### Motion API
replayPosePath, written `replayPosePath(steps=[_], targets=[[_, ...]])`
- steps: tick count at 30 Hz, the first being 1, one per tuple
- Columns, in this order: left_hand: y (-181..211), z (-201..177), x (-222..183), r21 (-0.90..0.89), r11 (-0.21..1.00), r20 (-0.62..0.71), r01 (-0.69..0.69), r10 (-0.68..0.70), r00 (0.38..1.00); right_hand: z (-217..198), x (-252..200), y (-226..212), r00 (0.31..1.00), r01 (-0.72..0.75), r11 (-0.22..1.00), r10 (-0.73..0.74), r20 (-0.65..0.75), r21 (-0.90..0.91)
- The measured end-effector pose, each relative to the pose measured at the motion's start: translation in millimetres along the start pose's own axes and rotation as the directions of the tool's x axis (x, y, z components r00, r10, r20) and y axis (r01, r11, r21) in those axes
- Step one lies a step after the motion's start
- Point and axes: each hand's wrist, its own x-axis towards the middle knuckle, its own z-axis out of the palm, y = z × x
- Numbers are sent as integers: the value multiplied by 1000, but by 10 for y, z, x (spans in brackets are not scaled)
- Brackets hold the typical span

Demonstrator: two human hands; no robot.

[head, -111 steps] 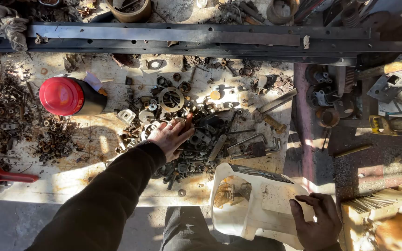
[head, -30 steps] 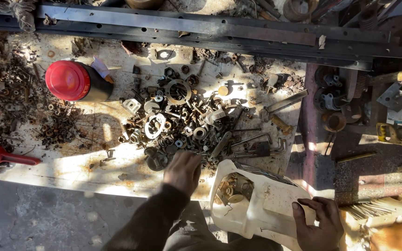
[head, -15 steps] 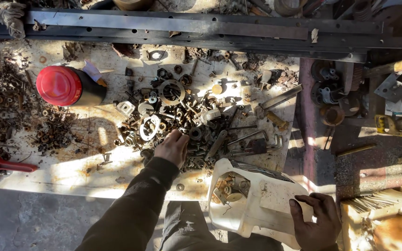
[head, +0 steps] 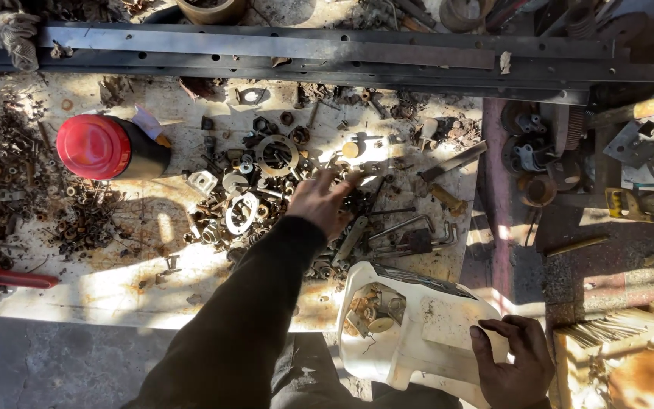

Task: Sorting through a pile of metal bolts, nuts, and washers on a workbench and picking specific items to place in a container.

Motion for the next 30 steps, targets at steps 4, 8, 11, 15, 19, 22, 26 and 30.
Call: replayPosePath(steps=[4,8,11,15,19,22,26,30], targets=[[-24,91,212,72,986,160,-153,140,977,2,-3,2,1000,13,1000,-13,-4,2],[-382,151,30,-177,960,247,217,-170,954,22,-13,26,1000,-19,1000,19,-1,8],[-528,73,-248,-536,817,23,212,-237,971,19,-16,26,1000,-8,1000,9,-11,25],[-75,-244,-781,-880,475,-131,9,-261,956,6,-8,-10,1000,-5,999,6,-13,38],[828,-323,-1423,-875,433,-240,-215,-3,971,64,-65,125,998,-54,998,53,31,30],[920,-198,-1554,-790,577,-224,-208,45,974,65,-46,105,996,-79,997,78,31,21],[469,77,-1126,-449,891,-254,-72,-50,966,46,-57,108,999,-37,999,36,12,23],[327,204,-343,256,913,-294,-319,388,874,7,6,-7,1000,-5,1000,6,-6,14]])
